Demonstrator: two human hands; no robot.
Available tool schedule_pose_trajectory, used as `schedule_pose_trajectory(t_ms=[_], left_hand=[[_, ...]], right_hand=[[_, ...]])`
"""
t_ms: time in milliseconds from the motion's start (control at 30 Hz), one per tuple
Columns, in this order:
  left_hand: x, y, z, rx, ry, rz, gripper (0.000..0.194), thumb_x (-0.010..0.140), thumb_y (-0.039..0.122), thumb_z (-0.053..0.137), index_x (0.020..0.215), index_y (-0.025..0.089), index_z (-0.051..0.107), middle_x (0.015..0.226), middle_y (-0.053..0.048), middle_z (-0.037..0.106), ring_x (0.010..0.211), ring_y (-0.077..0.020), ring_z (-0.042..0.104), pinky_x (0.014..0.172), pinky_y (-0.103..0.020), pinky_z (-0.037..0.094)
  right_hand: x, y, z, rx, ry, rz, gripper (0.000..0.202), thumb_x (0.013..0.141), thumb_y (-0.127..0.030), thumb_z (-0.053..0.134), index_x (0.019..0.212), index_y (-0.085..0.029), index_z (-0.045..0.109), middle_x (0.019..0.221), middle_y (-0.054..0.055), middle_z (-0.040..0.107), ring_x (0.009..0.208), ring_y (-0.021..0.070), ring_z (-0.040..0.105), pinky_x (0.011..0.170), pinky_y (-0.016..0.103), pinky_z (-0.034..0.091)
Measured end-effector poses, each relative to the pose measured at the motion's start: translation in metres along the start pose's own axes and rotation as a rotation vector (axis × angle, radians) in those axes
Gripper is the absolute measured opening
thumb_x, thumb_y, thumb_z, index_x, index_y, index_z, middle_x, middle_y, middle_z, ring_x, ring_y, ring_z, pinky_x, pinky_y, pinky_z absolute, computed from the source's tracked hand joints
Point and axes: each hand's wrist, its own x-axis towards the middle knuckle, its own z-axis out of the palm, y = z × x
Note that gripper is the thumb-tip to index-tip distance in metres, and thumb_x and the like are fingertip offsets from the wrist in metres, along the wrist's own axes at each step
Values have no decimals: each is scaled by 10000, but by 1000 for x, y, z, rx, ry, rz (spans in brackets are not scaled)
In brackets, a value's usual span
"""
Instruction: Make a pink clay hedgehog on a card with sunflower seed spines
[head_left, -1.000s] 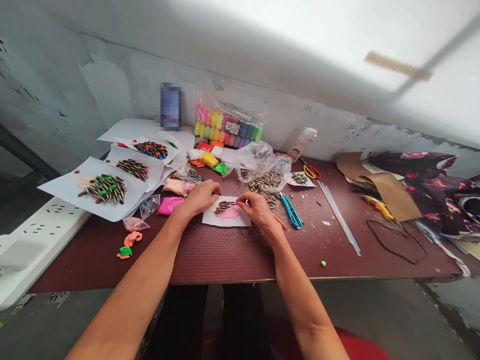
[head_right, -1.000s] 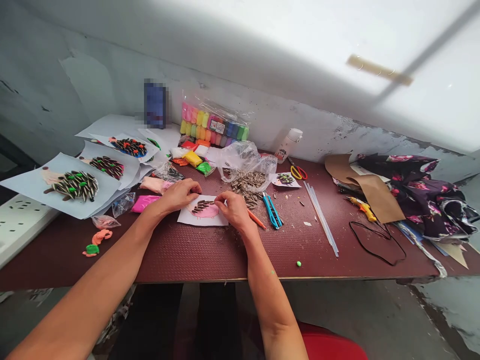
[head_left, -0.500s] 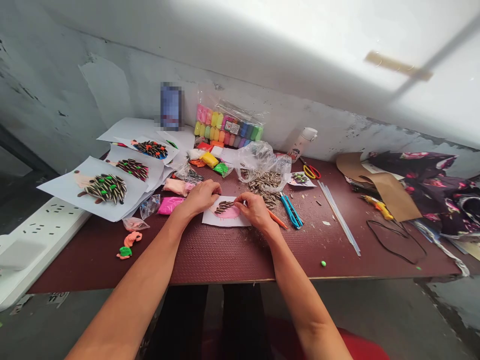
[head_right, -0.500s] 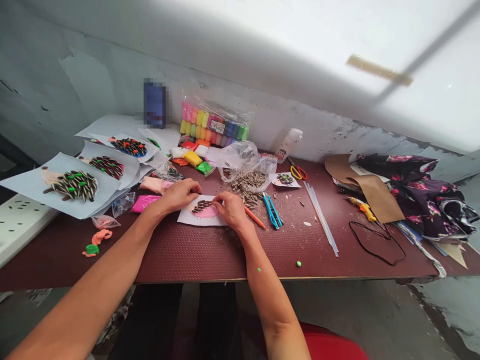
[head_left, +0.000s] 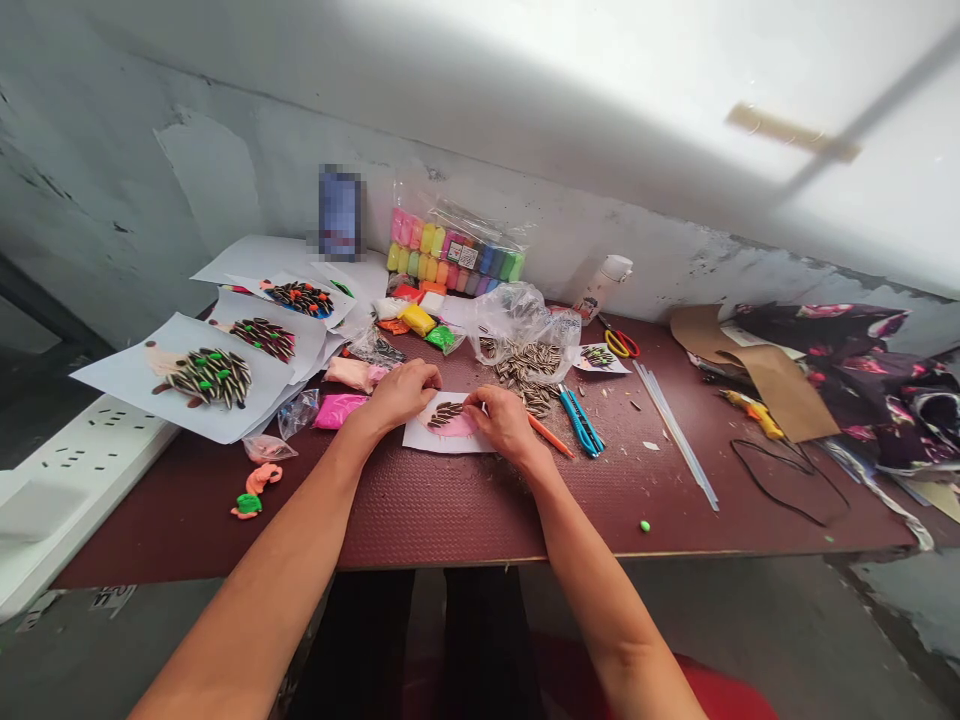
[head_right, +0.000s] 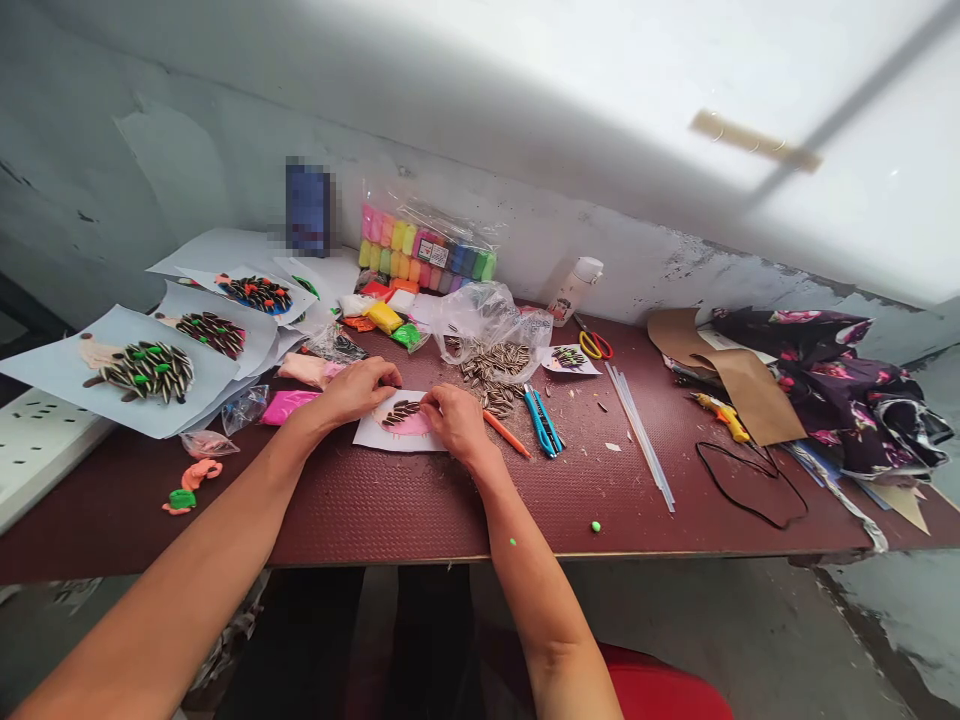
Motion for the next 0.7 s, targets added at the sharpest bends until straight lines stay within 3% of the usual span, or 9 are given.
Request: schedule_pose_trajectory(t_ms=[233,500,700], left_hand=[[0,-2,1,-6,3,5,202,807,172,541,917,197,708,955,-53,682,904,-211,641,813,-304,480],[2,-6,4,8,-2,11,216,807,188,527,923,205,709,956,-51,685,900,-206,642,813,-300,490],[2,-5,4,11,-2,18,201,805,183,533,904,210,706,949,-50,687,903,-211,646,818,-304,490]], right_hand=[[-2,7,-15,101,56,69,120,842,-163,609,821,-180,726,794,0,713,682,117,567,666,222,384],[1,30,-25,-260,215,378,224,924,-202,561,983,-210,777,998,80,735,858,185,632,738,265,415],[15,41,-18,-304,282,278,273,969,-233,533,1082,-235,781,1006,73,671,896,185,595,772,271,422]])
